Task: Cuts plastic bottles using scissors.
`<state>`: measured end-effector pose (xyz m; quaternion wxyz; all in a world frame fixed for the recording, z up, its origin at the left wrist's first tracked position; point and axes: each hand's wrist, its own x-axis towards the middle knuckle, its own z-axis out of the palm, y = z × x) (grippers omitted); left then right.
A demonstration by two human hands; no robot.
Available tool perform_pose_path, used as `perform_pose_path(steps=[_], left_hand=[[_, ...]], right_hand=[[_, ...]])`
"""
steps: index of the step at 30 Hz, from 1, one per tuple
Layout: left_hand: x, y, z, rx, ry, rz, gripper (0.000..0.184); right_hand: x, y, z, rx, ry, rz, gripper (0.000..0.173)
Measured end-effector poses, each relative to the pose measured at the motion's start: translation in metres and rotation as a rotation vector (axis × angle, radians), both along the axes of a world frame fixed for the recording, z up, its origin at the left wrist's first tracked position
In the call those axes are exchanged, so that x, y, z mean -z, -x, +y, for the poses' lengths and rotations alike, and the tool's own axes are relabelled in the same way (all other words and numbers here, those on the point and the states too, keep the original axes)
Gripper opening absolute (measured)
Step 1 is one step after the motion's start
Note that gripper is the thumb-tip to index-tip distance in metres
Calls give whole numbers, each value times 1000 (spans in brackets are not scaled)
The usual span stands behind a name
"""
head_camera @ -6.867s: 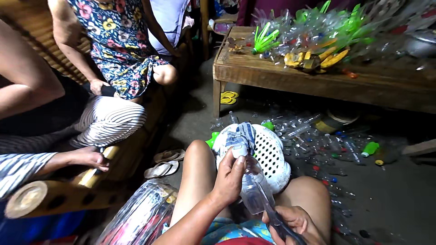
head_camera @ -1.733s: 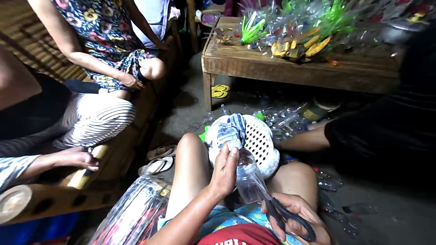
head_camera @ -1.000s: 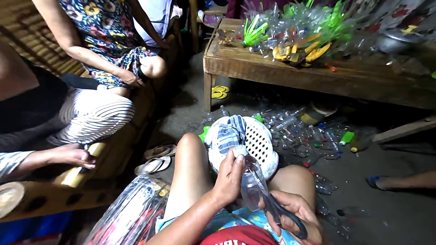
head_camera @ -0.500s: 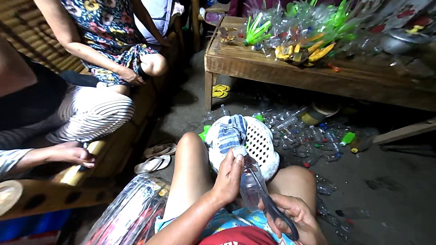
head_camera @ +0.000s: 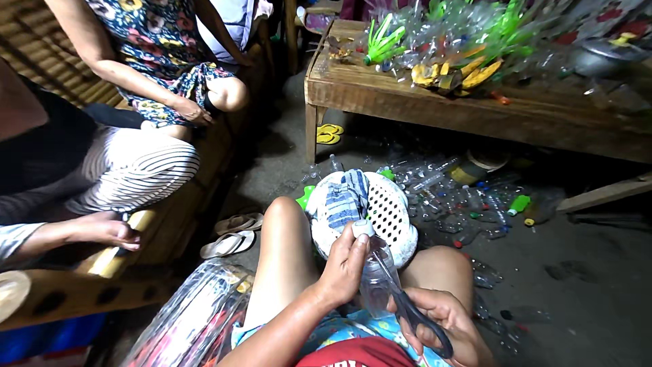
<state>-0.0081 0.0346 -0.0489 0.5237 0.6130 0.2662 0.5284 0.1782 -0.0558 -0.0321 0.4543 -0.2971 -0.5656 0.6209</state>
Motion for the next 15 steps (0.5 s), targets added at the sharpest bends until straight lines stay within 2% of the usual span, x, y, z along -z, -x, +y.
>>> perform_pose_path(steps=[15], left_hand=[[-1, 2, 1, 26, 19, -16, 40]], right_hand=[[1, 2, 0, 18, -31, -24, 30]])
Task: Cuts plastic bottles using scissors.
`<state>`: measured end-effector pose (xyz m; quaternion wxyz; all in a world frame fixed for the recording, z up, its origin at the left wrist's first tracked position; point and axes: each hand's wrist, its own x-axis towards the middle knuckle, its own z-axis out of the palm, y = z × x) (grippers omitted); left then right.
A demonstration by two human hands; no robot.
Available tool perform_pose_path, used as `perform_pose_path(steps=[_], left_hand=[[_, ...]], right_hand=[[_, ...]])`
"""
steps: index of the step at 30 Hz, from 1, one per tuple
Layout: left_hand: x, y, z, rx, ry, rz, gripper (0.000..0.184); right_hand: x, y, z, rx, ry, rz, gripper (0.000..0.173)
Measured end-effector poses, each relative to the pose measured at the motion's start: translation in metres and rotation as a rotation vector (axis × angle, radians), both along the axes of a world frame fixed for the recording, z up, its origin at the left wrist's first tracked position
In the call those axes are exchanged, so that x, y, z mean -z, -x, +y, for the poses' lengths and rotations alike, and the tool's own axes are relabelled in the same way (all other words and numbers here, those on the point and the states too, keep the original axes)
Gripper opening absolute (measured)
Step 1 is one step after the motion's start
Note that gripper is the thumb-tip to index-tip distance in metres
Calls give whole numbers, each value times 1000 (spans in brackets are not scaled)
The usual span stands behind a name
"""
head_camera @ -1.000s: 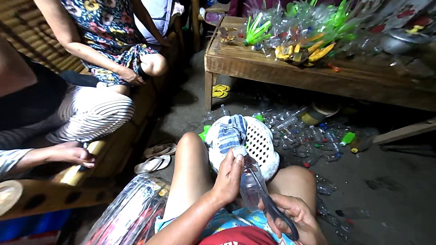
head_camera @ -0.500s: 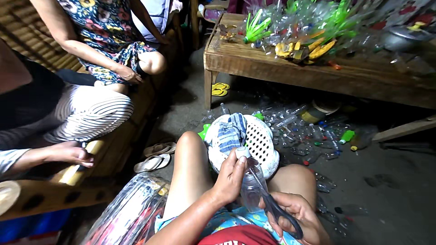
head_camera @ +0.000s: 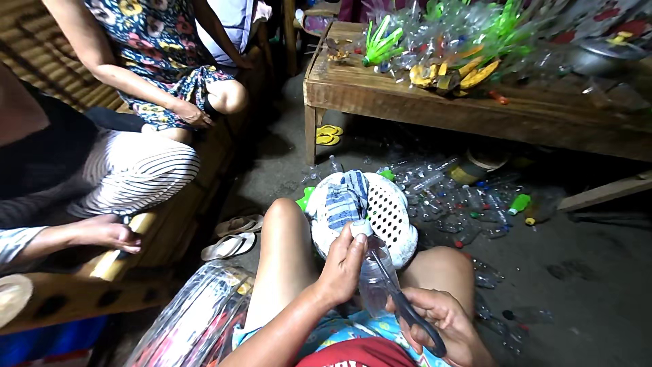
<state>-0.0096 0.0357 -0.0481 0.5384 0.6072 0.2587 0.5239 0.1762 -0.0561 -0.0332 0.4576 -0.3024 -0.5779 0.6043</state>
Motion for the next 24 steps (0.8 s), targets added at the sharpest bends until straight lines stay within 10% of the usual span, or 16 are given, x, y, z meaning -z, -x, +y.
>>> perform_pose_path(steps=[24], left_hand=[[-10, 9, 15, -158, -33, 17, 39]], right_hand=[[-28, -29, -11, -110, 30, 66, 53]])
